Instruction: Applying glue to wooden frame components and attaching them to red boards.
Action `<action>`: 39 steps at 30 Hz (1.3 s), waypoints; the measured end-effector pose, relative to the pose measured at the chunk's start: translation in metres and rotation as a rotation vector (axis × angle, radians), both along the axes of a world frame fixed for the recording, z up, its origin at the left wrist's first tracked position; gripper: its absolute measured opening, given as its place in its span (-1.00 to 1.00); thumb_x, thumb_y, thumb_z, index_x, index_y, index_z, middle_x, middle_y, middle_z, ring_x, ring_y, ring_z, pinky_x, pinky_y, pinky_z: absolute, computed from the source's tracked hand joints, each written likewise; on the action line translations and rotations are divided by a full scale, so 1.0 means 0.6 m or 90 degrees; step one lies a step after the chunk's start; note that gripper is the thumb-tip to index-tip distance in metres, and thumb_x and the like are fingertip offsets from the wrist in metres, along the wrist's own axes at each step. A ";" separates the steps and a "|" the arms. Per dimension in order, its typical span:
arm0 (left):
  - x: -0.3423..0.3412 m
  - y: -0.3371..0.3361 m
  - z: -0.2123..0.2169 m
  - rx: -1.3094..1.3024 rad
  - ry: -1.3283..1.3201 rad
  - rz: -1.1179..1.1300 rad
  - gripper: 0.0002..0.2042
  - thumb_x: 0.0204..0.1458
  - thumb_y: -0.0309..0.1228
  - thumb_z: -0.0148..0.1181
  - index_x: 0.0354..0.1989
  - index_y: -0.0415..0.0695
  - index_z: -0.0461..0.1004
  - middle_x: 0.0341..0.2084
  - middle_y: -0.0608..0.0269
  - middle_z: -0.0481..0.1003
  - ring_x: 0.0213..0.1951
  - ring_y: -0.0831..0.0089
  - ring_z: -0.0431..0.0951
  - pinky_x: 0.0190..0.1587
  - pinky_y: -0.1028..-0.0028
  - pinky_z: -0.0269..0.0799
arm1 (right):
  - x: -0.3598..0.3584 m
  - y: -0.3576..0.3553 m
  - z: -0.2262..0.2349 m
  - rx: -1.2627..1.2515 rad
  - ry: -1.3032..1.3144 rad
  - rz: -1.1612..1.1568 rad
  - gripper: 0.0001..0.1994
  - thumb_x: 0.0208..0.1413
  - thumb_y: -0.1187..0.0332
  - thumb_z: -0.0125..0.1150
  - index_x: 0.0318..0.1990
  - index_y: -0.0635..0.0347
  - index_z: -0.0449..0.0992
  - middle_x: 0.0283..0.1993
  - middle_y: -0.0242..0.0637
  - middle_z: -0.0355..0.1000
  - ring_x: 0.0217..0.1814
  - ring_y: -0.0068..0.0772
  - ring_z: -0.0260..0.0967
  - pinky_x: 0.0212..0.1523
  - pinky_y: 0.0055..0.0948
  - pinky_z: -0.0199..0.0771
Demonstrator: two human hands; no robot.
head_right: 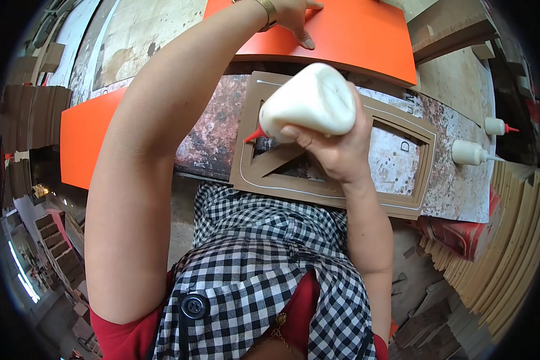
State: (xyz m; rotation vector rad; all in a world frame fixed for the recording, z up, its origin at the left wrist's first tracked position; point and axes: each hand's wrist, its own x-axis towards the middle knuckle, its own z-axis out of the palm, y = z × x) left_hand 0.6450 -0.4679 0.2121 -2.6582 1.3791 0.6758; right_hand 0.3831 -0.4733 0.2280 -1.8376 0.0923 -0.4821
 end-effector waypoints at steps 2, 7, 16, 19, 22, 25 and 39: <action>0.001 0.002 -0.004 -0.014 -0.014 0.000 0.02 -0.56 0.16 0.43 0.24 0.29 0.10 0.05 0.14 0.27 0.07 0.21 0.23 0.03 -0.14 0.06 | 0.020 0.000 0.005 0.032 -0.002 -0.021 -0.31 -0.38 0.40 0.51 -0.01 0.34 0.28 -0.18 -0.14 0.43 -0.23 -0.29 0.43 -0.20 -0.45 0.47; -0.005 0.005 -0.004 -0.031 -0.035 0.009 0.03 -0.59 0.17 0.44 0.23 0.29 0.12 0.01 0.17 0.33 0.08 0.23 0.21 0.04 -0.11 0.05 | 0.065 -0.013 0.012 0.044 -0.013 -0.050 -0.38 -0.33 0.42 0.48 -0.04 0.32 0.30 -0.21 -0.14 0.44 -0.26 -0.32 0.44 -0.25 -0.49 0.48; -0.006 0.004 -0.005 -0.038 -0.049 0.015 0.02 -0.63 0.23 0.42 0.21 0.30 0.16 -0.06 0.30 0.41 0.14 0.24 0.12 0.01 -0.16 0.01 | 0.067 -0.038 0.006 0.037 -0.026 -0.092 -0.43 -0.31 0.44 0.48 -0.07 0.30 0.32 -0.23 -0.17 0.45 -0.27 -0.35 0.44 -0.26 -0.50 0.48; 0.002 0.004 -0.009 -0.035 -0.036 -0.023 -0.01 -0.60 0.23 0.40 0.20 0.32 0.17 -0.04 0.27 0.40 0.12 0.24 0.16 0.00 -0.13 0.03 | 0.040 -0.050 0.008 0.059 -0.042 -0.094 -0.40 -0.33 0.45 0.48 -0.06 0.30 0.31 -0.22 -0.18 0.45 -0.27 -0.35 0.44 -0.26 -0.50 0.49; 0.011 0.003 -0.015 -0.034 -0.008 -0.024 -0.03 -0.58 0.24 0.39 0.20 0.33 0.18 0.00 0.23 0.36 0.08 0.23 0.21 0.01 -0.09 0.05 | 0.011 -0.062 0.011 0.059 -0.047 -0.101 -0.37 -0.35 0.46 0.49 -0.04 0.30 0.29 -0.21 -0.18 0.44 -0.26 -0.34 0.44 -0.24 -0.50 0.48; 0.017 0.006 -0.021 -0.031 0.020 -0.023 -0.04 -0.56 0.24 0.38 0.19 0.34 0.18 0.03 0.20 0.33 0.04 0.23 0.27 0.01 -0.05 0.07 | -0.023 -0.071 0.018 0.060 -0.052 -0.105 -0.34 -0.36 0.46 0.49 -0.02 0.31 0.28 -0.19 -0.18 0.44 -0.25 -0.34 0.44 -0.23 -0.51 0.47; 0.017 0.019 -0.024 -0.079 -0.045 -0.003 -0.03 -0.55 0.20 0.40 0.21 0.35 0.13 0.11 0.13 0.22 -0.11 0.17 0.42 -0.03 0.09 0.23 | -0.227 -0.153 -0.002 -0.019 0.013 -0.203 -0.13 -0.56 0.37 0.55 0.06 0.38 0.23 -0.13 -0.16 0.41 -0.20 -0.28 0.41 -0.12 -0.42 0.41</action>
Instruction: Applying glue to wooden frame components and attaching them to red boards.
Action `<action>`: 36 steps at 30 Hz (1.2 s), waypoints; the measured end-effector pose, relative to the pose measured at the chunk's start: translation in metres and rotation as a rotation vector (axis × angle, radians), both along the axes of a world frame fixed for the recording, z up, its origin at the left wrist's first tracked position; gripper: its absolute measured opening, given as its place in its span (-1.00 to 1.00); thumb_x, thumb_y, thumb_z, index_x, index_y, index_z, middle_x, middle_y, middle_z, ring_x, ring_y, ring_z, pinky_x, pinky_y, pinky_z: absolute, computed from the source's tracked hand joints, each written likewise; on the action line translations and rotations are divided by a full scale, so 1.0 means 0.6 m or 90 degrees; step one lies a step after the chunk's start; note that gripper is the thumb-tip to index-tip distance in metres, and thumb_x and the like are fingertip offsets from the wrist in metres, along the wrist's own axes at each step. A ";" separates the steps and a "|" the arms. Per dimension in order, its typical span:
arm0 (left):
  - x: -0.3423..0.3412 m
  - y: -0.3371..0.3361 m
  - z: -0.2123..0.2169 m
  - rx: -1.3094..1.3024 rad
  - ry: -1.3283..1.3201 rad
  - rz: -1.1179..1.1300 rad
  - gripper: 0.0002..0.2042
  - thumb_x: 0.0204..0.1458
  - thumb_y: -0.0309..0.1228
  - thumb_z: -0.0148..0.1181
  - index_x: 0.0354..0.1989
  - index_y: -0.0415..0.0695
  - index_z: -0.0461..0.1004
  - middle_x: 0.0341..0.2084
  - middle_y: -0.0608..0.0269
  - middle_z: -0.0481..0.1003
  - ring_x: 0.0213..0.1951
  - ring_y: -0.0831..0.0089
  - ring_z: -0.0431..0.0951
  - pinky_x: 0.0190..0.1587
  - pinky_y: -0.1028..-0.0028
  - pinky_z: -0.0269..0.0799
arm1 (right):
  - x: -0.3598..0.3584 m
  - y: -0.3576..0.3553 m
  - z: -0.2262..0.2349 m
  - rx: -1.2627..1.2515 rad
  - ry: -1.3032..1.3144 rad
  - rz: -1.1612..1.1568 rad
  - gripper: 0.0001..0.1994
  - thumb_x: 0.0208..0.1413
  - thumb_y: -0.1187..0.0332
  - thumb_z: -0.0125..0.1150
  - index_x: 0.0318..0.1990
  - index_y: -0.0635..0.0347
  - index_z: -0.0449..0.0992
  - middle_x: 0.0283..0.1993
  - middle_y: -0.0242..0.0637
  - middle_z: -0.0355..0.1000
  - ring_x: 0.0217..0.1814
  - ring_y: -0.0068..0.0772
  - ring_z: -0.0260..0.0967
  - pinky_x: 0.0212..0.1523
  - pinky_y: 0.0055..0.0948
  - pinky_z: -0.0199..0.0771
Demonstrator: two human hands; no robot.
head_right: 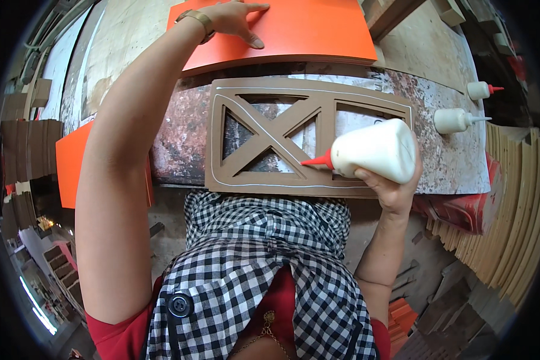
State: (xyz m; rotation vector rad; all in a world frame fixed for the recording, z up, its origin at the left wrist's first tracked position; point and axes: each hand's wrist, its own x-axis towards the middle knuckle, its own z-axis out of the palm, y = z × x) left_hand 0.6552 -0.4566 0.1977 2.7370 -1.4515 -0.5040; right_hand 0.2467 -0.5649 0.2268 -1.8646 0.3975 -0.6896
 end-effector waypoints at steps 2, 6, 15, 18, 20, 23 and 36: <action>0.002 0.004 0.000 0.002 0.011 -0.001 -0.03 -0.55 0.19 0.40 0.22 0.35 0.13 0.11 0.11 0.22 -0.11 0.15 0.42 -0.03 0.10 0.25 | -0.025 -0.007 0.005 0.032 0.008 -0.009 -0.13 -0.57 0.37 0.55 0.06 0.38 0.23 -0.13 -0.16 0.41 -0.20 -0.29 0.41 -0.11 -0.42 0.40; 0.003 0.007 0.007 0.012 0.039 0.002 -0.03 -0.54 0.17 0.41 0.22 0.34 0.13 0.11 0.07 0.20 -0.10 0.10 0.42 -0.04 0.13 0.31 | -0.055 -0.015 0.015 0.128 0.027 -0.031 -0.11 -0.60 0.37 0.55 0.06 0.38 0.24 -0.13 -0.16 0.42 -0.20 -0.30 0.41 -0.09 -0.41 0.40; -0.003 0.016 0.010 -0.011 0.057 0.024 -0.05 -0.50 0.14 0.41 0.22 0.32 0.13 0.10 0.01 0.21 -0.06 0.05 0.41 -0.01 0.09 0.32 | -0.007 -0.045 0.011 0.123 -0.072 -0.029 -0.37 -0.43 0.49 0.45 -0.06 0.38 0.35 -0.26 -0.19 0.47 -0.32 -0.36 0.43 -0.21 -0.49 0.44; -0.006 0.012 0.011 -0.011 0.046 0.014 -0.05 -0.50 0.15 0.41 0.22 0.32 0.13 0.10 0.01 0.21 -0.07 0.04 0.41 -0.01 0.09 0.31 | 0.023 -0.059 0.013 0.119 -0.093 -0.022 -0.47 -0.37 0.53 0.40 -0.11 0.38 0.39 -0.29 -0.19 0.47 -0.35 -0.38 0.43 -0.24 -0.51 0.45; -0.006 0.013 0.012 -0.008 0.035 0.008 -0.05 -0.50 0.15 0.40 0.22 0.32 0.13 0.10 0.01 0.21 -0.07 0.04 0.41 0.00 0.09 0.30 | 0.042 -0.068 0.013 0.118 -0.116 -0.011 -0.57 -0.30 0.57 0.36 -0.16 0.37 0.42 -0.33 -0.20 0.48 -0.38 -0.40 0.43 -0.27 -0.54 0.45; -0.003 0.013 0.010 -0.018 0.040 0.000 -0.05 -0.50 0.17 0.40 0.22 0.32 0.13 0.08 0.01 0.23 -0.06 0.04 0.40 0.02 0.09 0.28 | 0.065 -0.085 0.003 0.133 -0.115 -0.025 -0.62 -0.24 0.61 0.28 -0.15 0.37 0.42 -0.30 -0.21 0.47 -0.33 -0.40 0.43 -0.21 -0.53 0.44; -0.003 0.010 0.004 -0.020 0.050 0.025 -0.03 -0.55 0.22 0.38 0.21 0.34 0.15 -0.02 0.06 0.35 -0.02 0.07 0.36 0.10 0.09 0.15 | 0.135 -0.072 -0.003 0.215 -0.130 -0.038 -0.63 -0.24 0.63 0.30 -0.17 0.37 0.42 -0.36 -0.18 0.47 -0.41 -0.41 0.43 -0.31 -0.59 0.46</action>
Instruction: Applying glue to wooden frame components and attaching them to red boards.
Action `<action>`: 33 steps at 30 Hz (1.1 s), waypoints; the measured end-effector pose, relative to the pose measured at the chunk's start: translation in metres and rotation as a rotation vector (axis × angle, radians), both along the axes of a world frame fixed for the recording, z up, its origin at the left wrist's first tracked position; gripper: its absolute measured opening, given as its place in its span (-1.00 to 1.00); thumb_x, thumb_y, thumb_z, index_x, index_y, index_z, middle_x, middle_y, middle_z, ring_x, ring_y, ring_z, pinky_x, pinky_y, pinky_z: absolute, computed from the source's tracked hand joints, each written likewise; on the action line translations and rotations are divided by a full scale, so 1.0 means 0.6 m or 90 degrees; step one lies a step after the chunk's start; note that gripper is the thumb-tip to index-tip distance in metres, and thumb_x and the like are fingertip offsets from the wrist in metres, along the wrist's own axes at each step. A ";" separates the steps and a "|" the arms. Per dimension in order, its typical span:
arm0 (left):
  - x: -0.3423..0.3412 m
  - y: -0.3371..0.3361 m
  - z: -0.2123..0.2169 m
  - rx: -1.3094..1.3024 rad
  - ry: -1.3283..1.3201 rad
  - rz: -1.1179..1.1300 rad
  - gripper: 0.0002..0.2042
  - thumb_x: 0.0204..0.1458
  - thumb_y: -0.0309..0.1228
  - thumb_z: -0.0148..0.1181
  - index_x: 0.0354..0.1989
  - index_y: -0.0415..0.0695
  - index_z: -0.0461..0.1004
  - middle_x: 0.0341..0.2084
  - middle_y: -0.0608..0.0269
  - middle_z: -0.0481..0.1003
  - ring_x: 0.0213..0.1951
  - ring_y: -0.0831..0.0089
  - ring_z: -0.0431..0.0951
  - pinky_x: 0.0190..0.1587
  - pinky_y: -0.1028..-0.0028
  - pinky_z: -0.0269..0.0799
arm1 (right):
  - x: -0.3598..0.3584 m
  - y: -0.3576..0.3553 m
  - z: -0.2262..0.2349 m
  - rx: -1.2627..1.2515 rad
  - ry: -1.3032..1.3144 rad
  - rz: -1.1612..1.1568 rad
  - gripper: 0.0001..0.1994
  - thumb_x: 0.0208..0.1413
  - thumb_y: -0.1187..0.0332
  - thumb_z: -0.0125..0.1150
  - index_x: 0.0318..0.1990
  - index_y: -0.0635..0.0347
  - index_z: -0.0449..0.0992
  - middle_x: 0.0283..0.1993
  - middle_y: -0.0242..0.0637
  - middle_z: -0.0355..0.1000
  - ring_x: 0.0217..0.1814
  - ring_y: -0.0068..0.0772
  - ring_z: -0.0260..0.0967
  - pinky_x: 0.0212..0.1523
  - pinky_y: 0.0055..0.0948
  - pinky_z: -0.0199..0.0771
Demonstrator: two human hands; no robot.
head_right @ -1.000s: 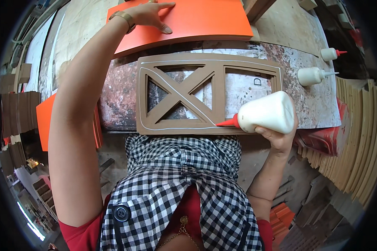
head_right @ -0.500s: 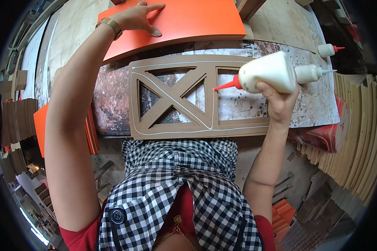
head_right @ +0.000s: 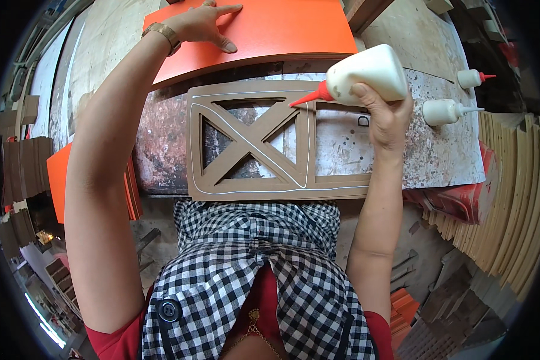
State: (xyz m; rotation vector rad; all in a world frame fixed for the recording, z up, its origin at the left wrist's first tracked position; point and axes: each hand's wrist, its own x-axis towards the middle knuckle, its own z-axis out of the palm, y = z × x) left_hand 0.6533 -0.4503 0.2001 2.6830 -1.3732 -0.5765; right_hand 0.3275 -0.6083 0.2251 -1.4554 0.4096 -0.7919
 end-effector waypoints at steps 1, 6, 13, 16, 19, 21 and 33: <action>0.001 0.001 -0.003 -0.006 -0.015 -0.008 -0.02 -0.56 0.22 0.38 0.21 0.34 0.15 -0.01 0.06 0.35 -0.04 0.07 0.37 0.09 0.08 0.16 | 0.002 0.008 0.001 0.000 0.016 0.014 -0.61 -0.24 0.63 0.31 -0.15 0.37 0.40 -0.34 -0.18 0.47 -0.40 -0.41 0.43 -0.30 -0.59 0.47; 0.004 -0.002 -0.006 -0.011 -0.050 -0.026 -0.01 -0.58 0.23 0.39 0.21 0.35 0.14 0.02 0.09 0.31 -0.09 0.04 0.40 0.04 0.08 0.23 | 0.011 0.059 0.002 0.004 0.061 0.078 -0.49 -0.27 0.62 0.35 -0.06 0.35 0.34 -0.28 -0.16 0.46 -0.35 -0.38 0.44 -0.28 -0.56 0.49; -0.003 -0.006 0.002 0.041 -0.016 0.005 -0.02 -0.57 0.23 0.38 0.21 0.37 0.13 0.07 0.11 0.26 -0.07 0.02 0.39 0.01 0.07 0.27 | 0.022 0.148 0.004 0.015 0.097 0.198 -0.30 -0.36 0.53 0.45 0.05 0.34 0.25 -0.15 -0.13 0.42 -0.20 -0.31 0.43 -0.19 -0.49 0.48; -0.004 -0.008 0.001 0.044 -0.013 0.003 -0.02 -0.56 0.23 0.38 0.21 0.37 0.13 0.08 0.11 0.24 -0.06 0.02 0.39 0.01 0.06 0.27 | 0.026 0.184 -0.004 -0.070 0.103 0.231 -0.27 -0.39 0.49 0.49 0.06 0.34 0.25 -0.10 -0.13 0.41 -0.14 -0.27 0.41 -0.11 -0.43 0.44; -0.002 -0.004 0.000 0.045 -0.009 -0.001 -0.02 -0.56 0.23 0.38 0.21 0.38 0.12 0.09 0.11 0.23 -0.05 0.01 0.38 0.01 0.06 0.27 | 0.033 0.217 -0.009 -0.103 0.113 0.287 -0.28 -0.37 0.49 0.47 0.06 0.34 0.25 -0.09 -0.13 0.40 -0.15 -0.27 0.41 -0.13 -0.44 0.44; 0.001 -0.005 0.001 0.044 -0.008 -0.007 -0.02 -0.55 0.23 0.38 0.22 0.38 0.12 0.10 0.11 0.22 -0.04 0.01 0.38 0.01 0.05 0.27 | 0.042 0.237 -0.005 -0.097 0.108 0.302 -0.29 -0.36 0.49 0.46 0.06 0.34 0.25 -0.10 -0.13 0.40 -0.15 -0.28 0.41 -0.13 -0.44 0.44; -0.017 0.007 0.020 0.034 -0.029 0.016 -0.04 -0.51 0.23 0.35 0.23 0.40 0.08 0.18 0.11 0.11 0.03 0.02 0.33 0.03 -0.03 0.22 | -0.055 0.041 0.007 0.601 -0.293 0.025 -0.52 0.07 0.32 0.10 0.09 0.35 0.13 0.00 0.03 0.24 -0.06 -0.12 0.31 -0.18 -0.32 0.53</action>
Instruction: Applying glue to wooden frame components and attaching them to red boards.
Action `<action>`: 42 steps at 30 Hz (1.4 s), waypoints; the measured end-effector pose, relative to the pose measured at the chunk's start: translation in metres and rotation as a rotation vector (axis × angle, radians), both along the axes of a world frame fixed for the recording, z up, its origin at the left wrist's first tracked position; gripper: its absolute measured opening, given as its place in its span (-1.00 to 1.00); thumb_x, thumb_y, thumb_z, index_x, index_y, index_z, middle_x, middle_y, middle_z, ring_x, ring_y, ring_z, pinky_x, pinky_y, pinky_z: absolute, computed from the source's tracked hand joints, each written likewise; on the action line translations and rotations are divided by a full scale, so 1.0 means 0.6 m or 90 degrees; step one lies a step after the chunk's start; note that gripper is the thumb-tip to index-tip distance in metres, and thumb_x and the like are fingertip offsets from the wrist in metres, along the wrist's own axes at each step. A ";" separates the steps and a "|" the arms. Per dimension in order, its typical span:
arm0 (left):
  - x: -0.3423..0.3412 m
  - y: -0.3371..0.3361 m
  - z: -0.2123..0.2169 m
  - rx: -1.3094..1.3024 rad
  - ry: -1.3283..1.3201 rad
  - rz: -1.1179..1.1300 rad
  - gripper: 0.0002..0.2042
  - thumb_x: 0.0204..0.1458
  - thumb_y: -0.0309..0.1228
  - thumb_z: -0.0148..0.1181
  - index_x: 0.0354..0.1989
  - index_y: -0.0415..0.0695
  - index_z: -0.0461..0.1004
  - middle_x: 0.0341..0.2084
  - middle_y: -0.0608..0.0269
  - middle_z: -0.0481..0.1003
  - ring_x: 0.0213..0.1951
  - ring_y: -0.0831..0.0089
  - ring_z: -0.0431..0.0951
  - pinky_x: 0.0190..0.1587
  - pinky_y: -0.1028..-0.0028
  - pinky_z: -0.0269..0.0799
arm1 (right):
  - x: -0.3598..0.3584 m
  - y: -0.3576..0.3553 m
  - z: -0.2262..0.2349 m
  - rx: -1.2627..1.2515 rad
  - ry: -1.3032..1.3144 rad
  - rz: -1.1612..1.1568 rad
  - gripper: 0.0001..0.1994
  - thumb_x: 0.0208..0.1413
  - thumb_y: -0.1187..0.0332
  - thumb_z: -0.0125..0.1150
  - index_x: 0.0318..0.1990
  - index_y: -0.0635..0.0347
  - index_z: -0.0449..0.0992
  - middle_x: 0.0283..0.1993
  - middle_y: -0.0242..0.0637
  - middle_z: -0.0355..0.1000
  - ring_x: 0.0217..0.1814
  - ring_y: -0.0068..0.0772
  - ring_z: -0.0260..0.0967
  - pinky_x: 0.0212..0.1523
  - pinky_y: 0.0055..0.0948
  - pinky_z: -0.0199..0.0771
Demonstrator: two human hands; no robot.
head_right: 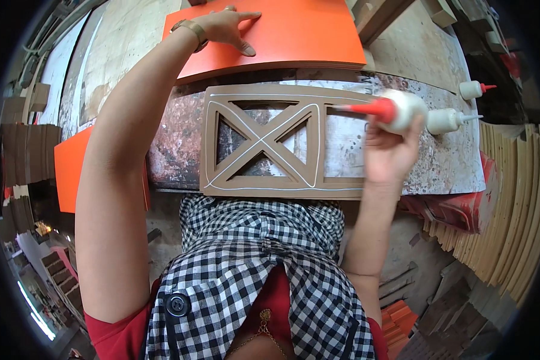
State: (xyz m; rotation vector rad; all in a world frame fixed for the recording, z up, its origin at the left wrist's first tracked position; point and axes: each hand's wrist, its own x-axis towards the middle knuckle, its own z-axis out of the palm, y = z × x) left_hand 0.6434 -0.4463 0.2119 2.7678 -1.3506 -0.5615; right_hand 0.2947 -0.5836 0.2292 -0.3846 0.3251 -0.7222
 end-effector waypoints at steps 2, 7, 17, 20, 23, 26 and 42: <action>-0.011 0.005 0.018 0.015 -0.012 0.014 -0.04 -0.48 0.22 0.34 0.24 0.41 0.05 0.23 0.11 0.04 0.06 0.02 0.31 0.05 -0.08 0.20 | -0.056 -0.071 -0.004 0.014 -0.023 -0.047 -0.52 0.05 0.35 0.09 0.08 0.37 0.13 -0.02 0.05 0.24 -0.07 -0.12 0.31 -0.20 -0.35 0.53; -0.013 0.015 0.033 0.061 -0.009 -0.020 -0.04 -0.39 0.10 0.36 0.28 0.29 -0.02 0.27 0.09 -0.07 0.12 -0.05 0.21 0.08 0.01 0.22 | -0.168 -0.220 -0.068 0.209 -0.177 -0.092 -0.57 -0.03 0.38 0.03 0.00 0.43 0.21 -0.11 0.03 0.30 -0.23 -0.16 0.35 -0.33 -0.40 0.51; -0.380 -0.068 0.076 -0.143 -0.028 -0.430 -0.74 -0.12 -0.22 0.16 -0.33 -0.14 0.49 -0.26 0.15 0.43 -0.14 0.24 0.37 -0.06 0.21 0.22 | -0.222 -0.283 -0.121 0.295 -0.172 -0.245 -0.59 0.14 0.16 -0.07 -0.08 0.41 0.27 -0.19 0.00 0.37 -0.29 -0.18 0.41 -0.39 -0.41 0.51; -0.498 -0.046 0.054 -0.163 -0.018 -0.469 -0.79 -0.12 -0.22 0.15 -0.48 -0.11 0.55 -0.36 0.16 0.49 -0.24 0.31 0.36 -0.08 0.27 0.16 | -0.219 -0.266 -0.122 0.331 -0.162 -0.247 -0.57 0.18 0.11 -0.10 -0.09 0.40 0.28 -0.20 -0.01 0.37 -0.28 -0.19 0.41 -0.40 -0.43 0.50; -0.526 -0.038 0.020 -0.189 -0.036 -0.487 -0.86 -0.15 -0.34 0.11 -0.50 -0.10 0.55 -0.39 0.17 0.51 -0.28 0.28 0.34 -0.15 0.25 0.16 | -0.246 -0.270 -0.130 0.375 -0.105 -0.217 -0.55 0.20 0.08 -0.13 -0.09 0.40 0.27 -0.23 -0.05 0.38 -0.32 -0.23 0.41 -0.41 -0.48 0.47; -0.530 -0.032 0.009 -0.220 -0.035 -0.470 -0.87 -0.17 -0.40 0.08 -0.51 -0.11 0.55 -0.46 0.16 0.51 -0.32 0.28 0.34 -0.19 0.24 0.16 | -0.269 -0.229 -0.134 0.229 -0.041 -0.256 -0.60 0.22 0.15 -0.13 -0.09 0.40 0.29 -0.31 -0.14 0.37 -0.41 -0.40 0.30 -0.48 -0.54 0.33; -0.375 0.036 0.315 -0.600 0.200 -0.294 -0.84 -0.20 -0.50 0.19 -0.43 -0.33 0.46 -0.51 0.06 0.49 -0.55 0.32 0.45 -0.43 0.48 0.39 | -0.066 0.010 0.021 -0.419 0.243 0.072 -0.53 -0.03 0.40 0.12 0.07 0.30 0.25 -0.41 -0.34 0.31 -0.48 -0.65 0.19 -0.49 -0.74 0.17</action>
